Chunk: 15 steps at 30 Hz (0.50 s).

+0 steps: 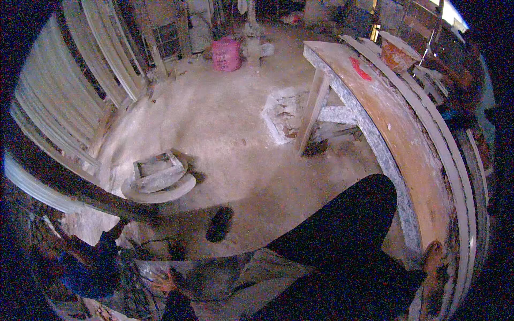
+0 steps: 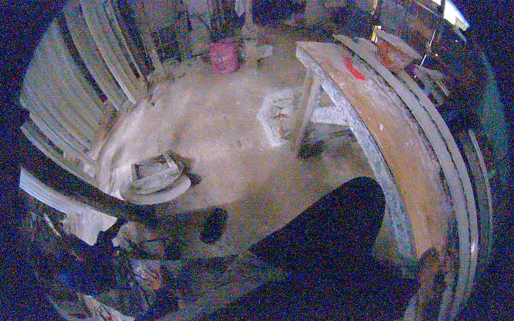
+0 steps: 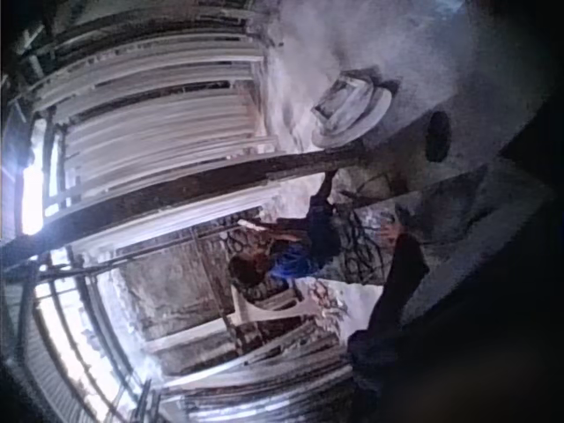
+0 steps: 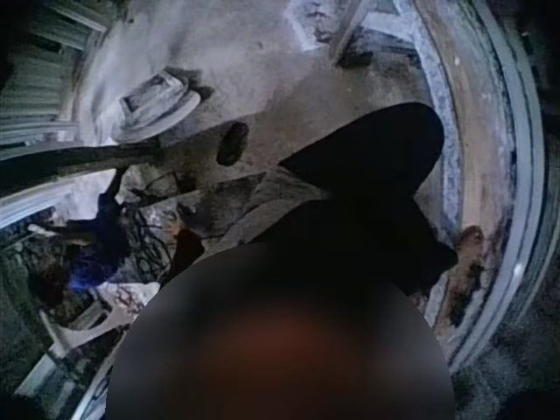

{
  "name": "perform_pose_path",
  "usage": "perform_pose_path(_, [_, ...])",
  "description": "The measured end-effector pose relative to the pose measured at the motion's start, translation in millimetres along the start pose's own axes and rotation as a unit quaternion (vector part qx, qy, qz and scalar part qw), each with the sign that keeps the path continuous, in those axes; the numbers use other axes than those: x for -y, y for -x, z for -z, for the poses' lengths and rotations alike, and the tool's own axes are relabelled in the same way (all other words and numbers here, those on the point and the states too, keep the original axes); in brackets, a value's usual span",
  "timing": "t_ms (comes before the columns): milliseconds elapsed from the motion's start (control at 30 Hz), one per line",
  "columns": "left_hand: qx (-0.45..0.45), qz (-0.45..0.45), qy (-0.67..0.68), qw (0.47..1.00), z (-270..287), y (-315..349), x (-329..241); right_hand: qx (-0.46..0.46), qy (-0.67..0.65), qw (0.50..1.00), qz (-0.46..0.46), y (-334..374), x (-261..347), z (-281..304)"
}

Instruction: The person sits on the floor and repeatedly picks up black cable ties from a pile on a wooden workbench, untangles them, and places them into a separate bundle. Another person works in the background at a separate station.

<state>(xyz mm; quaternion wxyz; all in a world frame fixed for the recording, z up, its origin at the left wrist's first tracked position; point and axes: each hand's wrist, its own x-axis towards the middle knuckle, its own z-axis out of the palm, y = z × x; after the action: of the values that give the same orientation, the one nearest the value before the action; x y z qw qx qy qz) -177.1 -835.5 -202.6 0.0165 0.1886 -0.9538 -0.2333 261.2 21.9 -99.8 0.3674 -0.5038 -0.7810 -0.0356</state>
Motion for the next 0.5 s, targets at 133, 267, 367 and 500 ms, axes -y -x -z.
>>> perform_pose_path(133, [-0.018, 0.021, 0.046, 0.999, -4.1, -22.3, 1.1, -0.026, -0.003, 1.0, 0.008, -0.8, -1.2, 0.2])
perform_pose_path(267, [-0.03, 0.035, 0.076, 0.996, -10.5, -37.5, 3.4, -0.044, -0.004, 0.999, 0.019, -1.9, -6.0, -1.1])
perform_pose_path(367, [-0.042, 0.047, 0.092, 0.994, -12.7, -45.2, 14.9, -0.054, -0.003, 0.997, 0.048, -3.9, -9.6, -5.8])
perform_pose_path(500, [-0.056, 0.061, 0.117, 0.99, -16.9, -57.7, 32.0, -0.081, 0.002, 0.991, 0.107, -7.0, -16.1, -8.0])
